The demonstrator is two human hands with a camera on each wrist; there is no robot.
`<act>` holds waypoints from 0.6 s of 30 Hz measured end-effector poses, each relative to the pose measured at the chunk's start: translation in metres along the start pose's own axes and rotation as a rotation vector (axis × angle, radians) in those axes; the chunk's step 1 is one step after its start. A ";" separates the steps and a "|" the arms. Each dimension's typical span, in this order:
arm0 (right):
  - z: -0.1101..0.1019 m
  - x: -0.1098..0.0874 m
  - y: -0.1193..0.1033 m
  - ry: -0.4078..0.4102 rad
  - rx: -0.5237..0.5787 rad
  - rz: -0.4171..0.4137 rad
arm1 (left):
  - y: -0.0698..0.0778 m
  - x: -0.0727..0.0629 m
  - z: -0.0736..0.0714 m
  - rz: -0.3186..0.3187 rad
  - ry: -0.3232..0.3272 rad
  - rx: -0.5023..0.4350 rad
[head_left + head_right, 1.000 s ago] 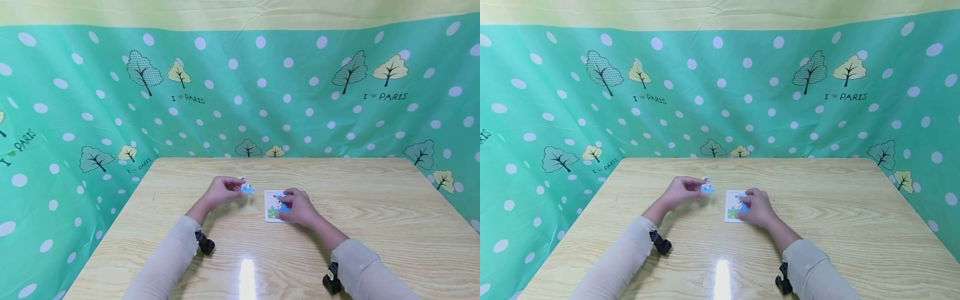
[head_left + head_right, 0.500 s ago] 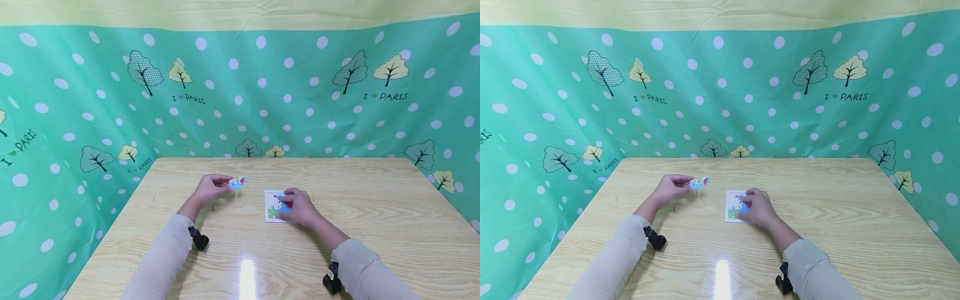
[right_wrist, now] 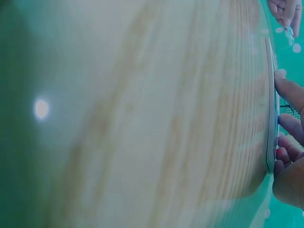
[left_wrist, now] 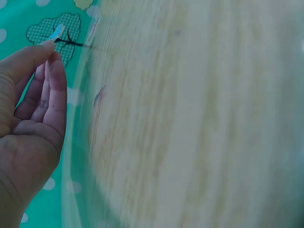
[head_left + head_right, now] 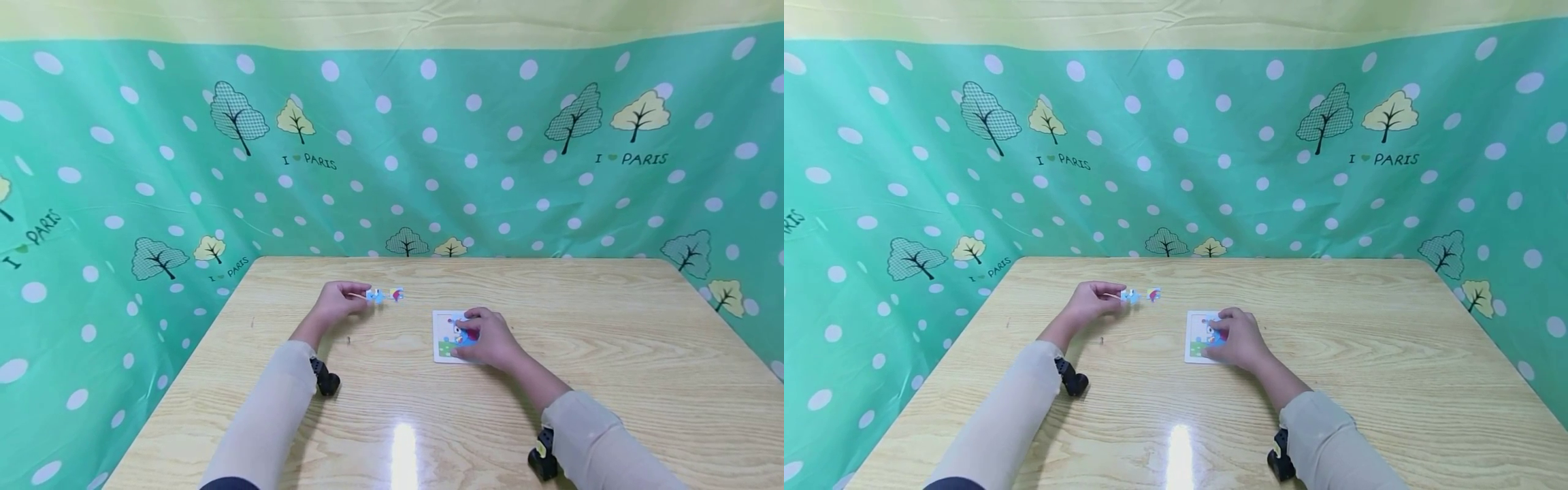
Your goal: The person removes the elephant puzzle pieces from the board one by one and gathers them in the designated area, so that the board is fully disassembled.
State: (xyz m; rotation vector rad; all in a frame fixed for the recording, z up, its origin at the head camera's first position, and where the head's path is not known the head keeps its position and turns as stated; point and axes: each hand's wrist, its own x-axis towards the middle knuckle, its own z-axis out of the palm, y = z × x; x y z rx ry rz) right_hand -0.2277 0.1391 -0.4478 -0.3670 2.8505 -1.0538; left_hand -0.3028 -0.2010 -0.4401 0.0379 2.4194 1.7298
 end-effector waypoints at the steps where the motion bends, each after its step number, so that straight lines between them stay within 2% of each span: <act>1: 0.000 0.000 -0.001 -0.001 0.004 0.002 | -0.001 0.001 0.000 -0.004 0.003 0.005; 11: 0.000 0.000 -0.002 -0.003 0.013 0.014 | -0.006 0.014 -0.002 0.015 0.038 0.149; 18: 0.000 0.000 -0.003 -0.003 0.019 0.014 | -0.004 0.020 -0.001 0.067 0.046 0.269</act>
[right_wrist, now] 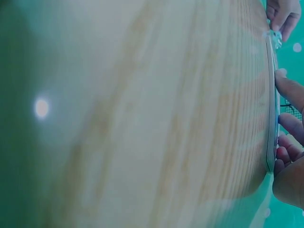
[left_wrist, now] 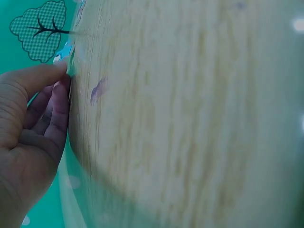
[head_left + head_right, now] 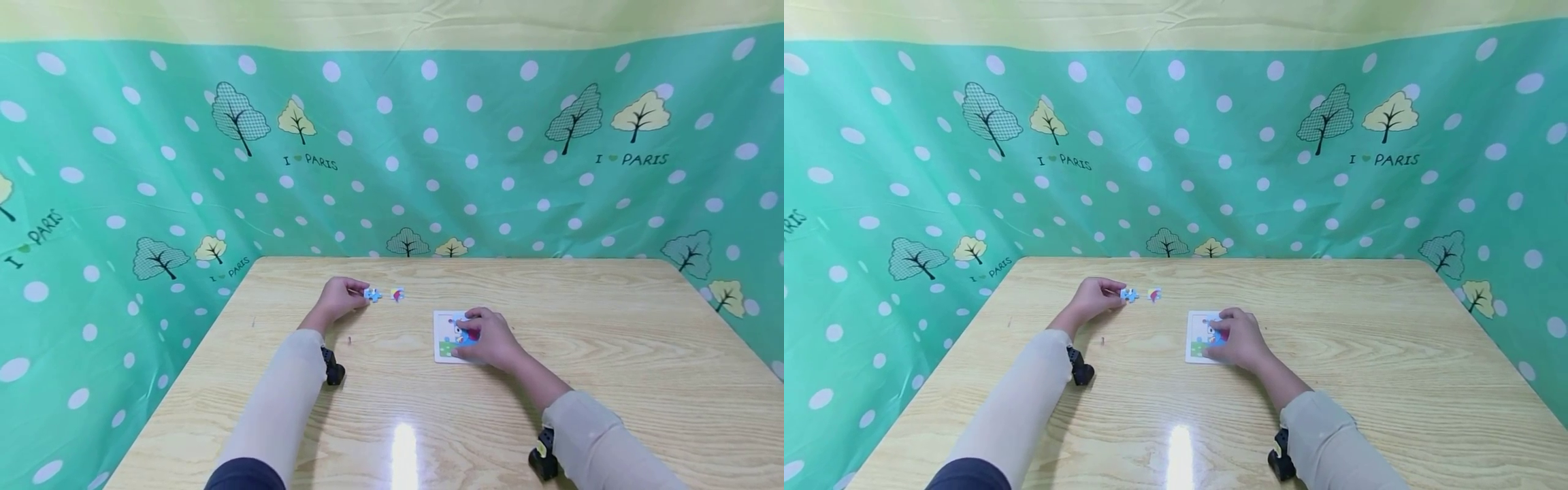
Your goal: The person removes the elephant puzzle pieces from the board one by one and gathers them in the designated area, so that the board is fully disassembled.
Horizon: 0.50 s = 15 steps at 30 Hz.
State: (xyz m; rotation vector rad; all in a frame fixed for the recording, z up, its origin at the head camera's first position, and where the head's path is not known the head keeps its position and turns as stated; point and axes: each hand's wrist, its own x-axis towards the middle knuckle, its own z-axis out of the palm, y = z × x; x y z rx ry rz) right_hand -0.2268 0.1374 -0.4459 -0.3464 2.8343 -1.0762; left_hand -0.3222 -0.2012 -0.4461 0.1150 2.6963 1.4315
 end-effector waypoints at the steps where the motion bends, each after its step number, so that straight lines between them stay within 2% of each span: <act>1: 0.000 0.000 0.000 0.000 0.001 -0.003 | 0.000 0.000 0.000 0.006 0.001 0.016; 7: -0.001 -0.001 0.001 0.003 0.000 -0.004 | -0.001 0.003 0.003 0.046 0.013 0.100; 15: -0.001 -0.001 0.000 0.003 0.005 0.000 | 0.001 0.003 0.004 0.051 0.017 0.121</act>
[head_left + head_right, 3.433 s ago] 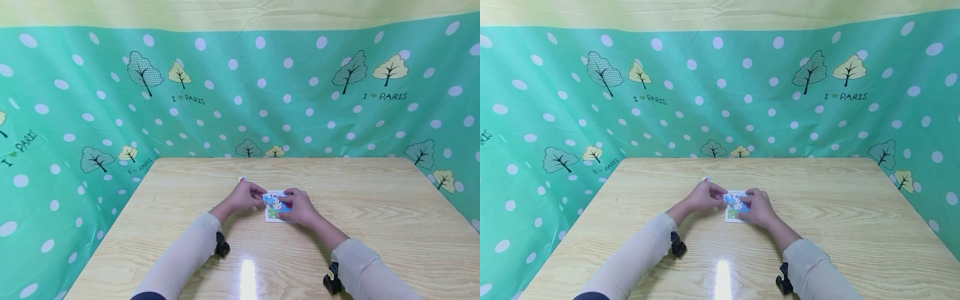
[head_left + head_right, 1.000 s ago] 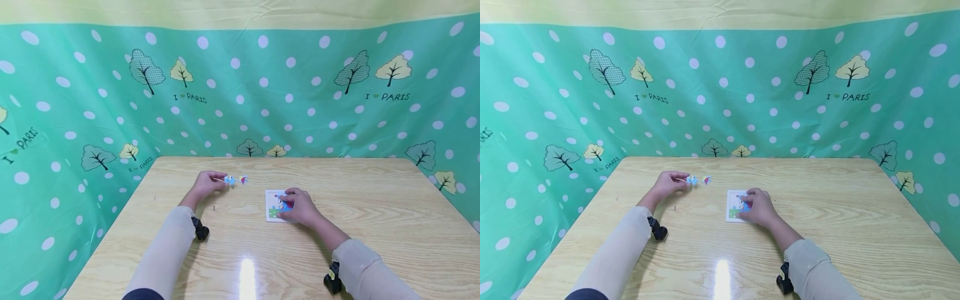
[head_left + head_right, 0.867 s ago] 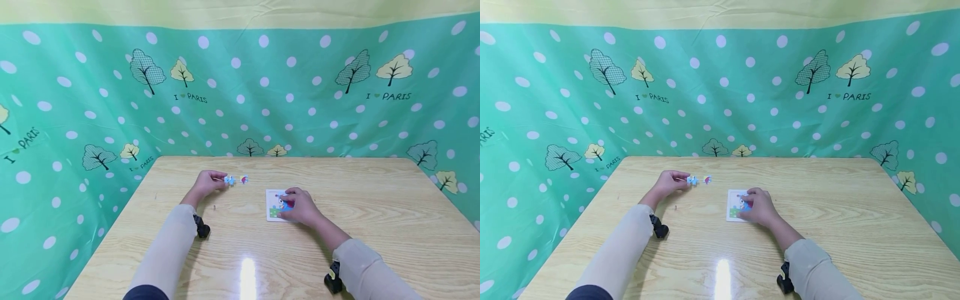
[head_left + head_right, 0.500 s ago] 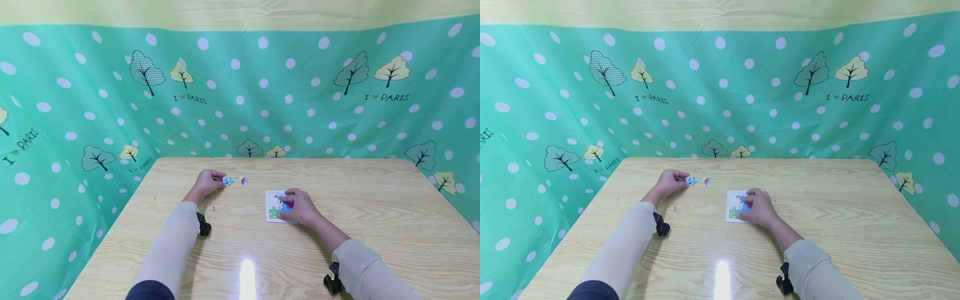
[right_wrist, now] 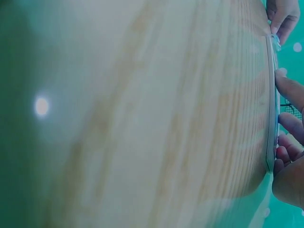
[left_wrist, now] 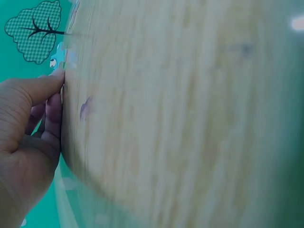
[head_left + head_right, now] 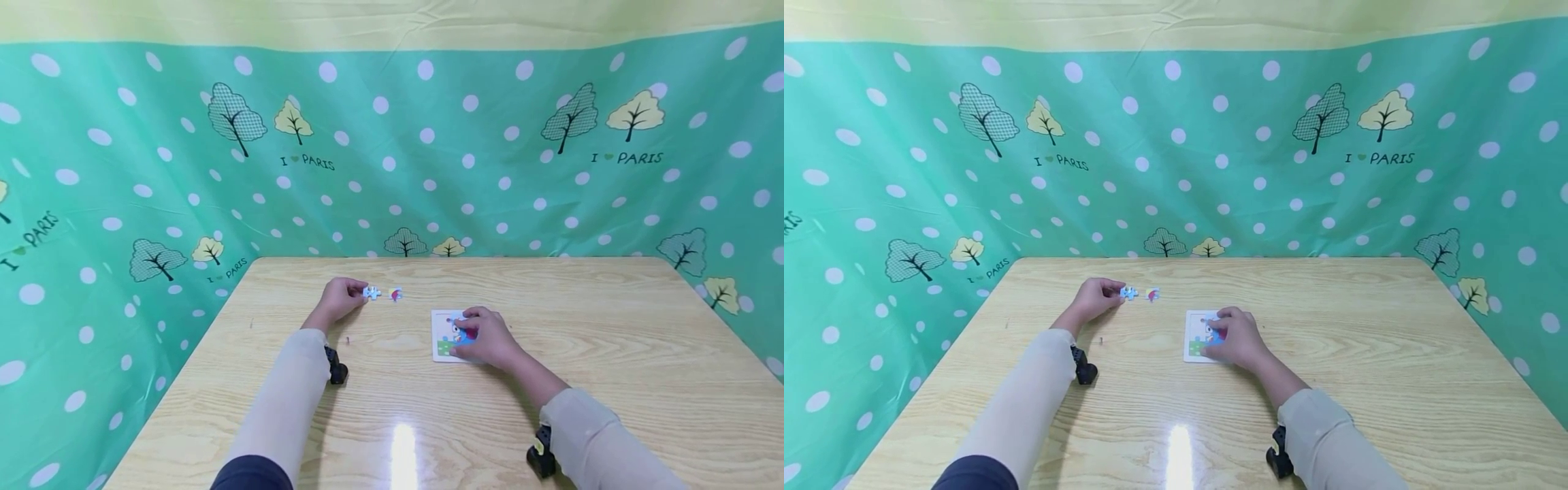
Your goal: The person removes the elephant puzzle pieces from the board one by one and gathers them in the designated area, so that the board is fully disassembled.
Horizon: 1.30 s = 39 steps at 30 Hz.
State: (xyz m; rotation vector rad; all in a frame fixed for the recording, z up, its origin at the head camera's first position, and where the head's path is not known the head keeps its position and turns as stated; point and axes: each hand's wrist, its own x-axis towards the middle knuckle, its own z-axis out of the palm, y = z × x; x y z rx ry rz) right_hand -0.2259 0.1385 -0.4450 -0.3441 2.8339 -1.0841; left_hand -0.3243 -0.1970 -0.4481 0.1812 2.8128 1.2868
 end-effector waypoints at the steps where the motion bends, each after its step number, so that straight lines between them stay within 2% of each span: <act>1: 0.000 0.000 0.000 0.000 0.000 0.000 | 0.000 0.000 0.000 0.003 -0.001 0.003; 12: -0.006 0.002 -0.001 -0.052 -0.019 0.000 | -0.004 -0.002 0.002 -0.011 0.016 -0.067; 21: -0.014 0.004 0.002 -0.142 -0.039 -0.045 | -0.008 -0.011 0.005 -0.012 0.091 -0.248; 28: -0.018 0.003 0.007 -0.192 -0.020 -0.066 | -0.008 -0.020 0.008 -0.039 0.091 -0.379; 34: -0.018 0.003 0.008 -0.201 -0.012 -0.056 | -0.006 -0.027 0.012 -0.059 0.103 -0.423; 39: -0.018 0.004 0.009 -0.172 -0.007 -0.064 | -0.001 -0.031 0.016 -0.083 0.104 -0.453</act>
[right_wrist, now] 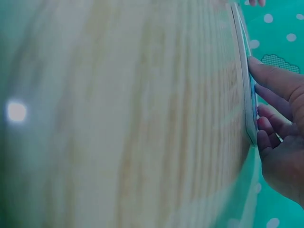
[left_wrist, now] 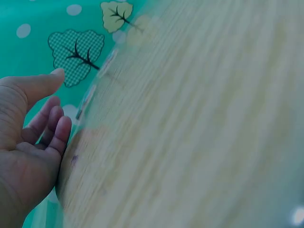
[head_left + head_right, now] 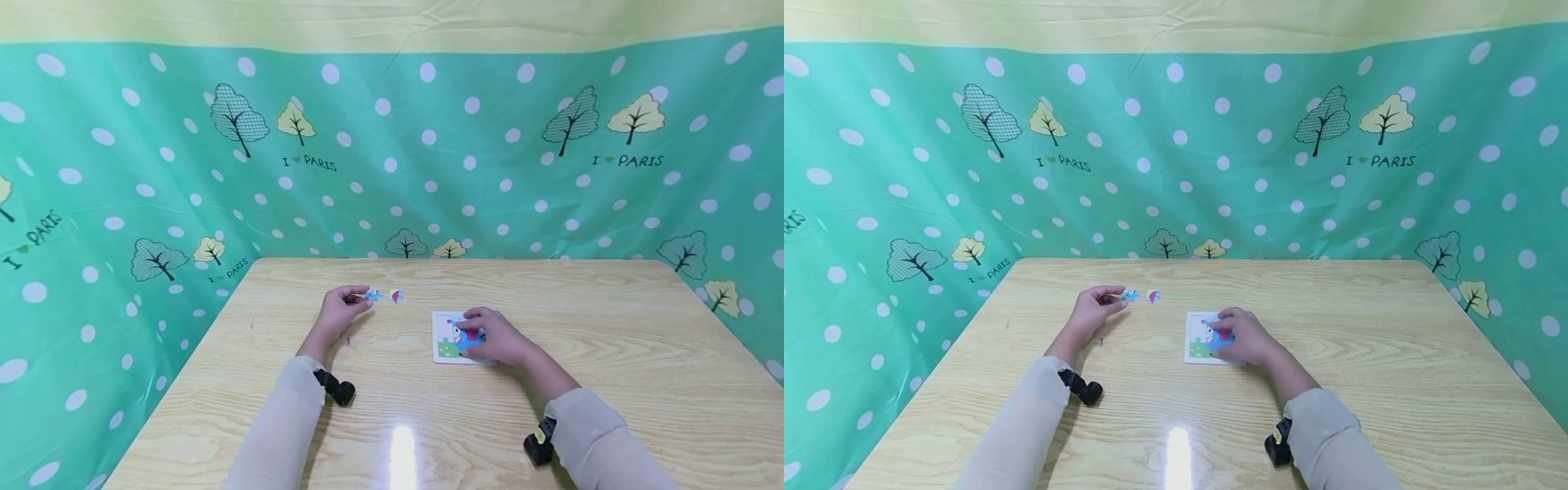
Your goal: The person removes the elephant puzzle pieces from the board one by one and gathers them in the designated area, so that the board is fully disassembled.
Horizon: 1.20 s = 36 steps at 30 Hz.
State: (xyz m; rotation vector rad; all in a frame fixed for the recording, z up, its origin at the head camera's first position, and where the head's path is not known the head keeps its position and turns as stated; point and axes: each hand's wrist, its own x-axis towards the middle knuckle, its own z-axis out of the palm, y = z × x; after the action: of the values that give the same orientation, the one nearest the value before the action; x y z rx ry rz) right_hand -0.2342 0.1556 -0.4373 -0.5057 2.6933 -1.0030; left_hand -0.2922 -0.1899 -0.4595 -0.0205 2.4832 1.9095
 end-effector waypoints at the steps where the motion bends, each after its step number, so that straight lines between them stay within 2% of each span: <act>1: 0.000 0.000 0.000 0.007 0.000 -0.009 | 0.001 -0.001 0.001 -0.006 0.001 -0.005; 7: 0.001 0.001 0.001 0.038 0.012 -0.030 | 0.007 -0.008 0.005 -0.029 -0.018 0.002; 17: 0.000 -0.001 -0.005 0.031 0.029 -0.007 | 0.016 -0.019 0.017 0.034 -0.081 0.090; 22: -0.002 -0.001 -0.005 0.029 0.013 -0.028 | 0.023 -0.028 0.026 0.049 -0.124 0.117; 32: -0.007 -0.002 0.001 -0.039 -0.018 -0.109 | 0.036 -0.042 0.042 0.179 -0.246 0.213; 36: -0.008 -0.001 0.003 -0.060 -0.044 -0.132 | 0.042 -0.047 0.051 0.203 -0.310 0.254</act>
State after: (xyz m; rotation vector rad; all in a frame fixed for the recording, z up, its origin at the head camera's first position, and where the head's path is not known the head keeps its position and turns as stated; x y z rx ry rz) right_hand -0.2367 0.1628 -0.4332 -0.7190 2.6633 -0.9475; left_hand -0.2464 -0.1299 -0.4314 0.5060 2.5625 1.4967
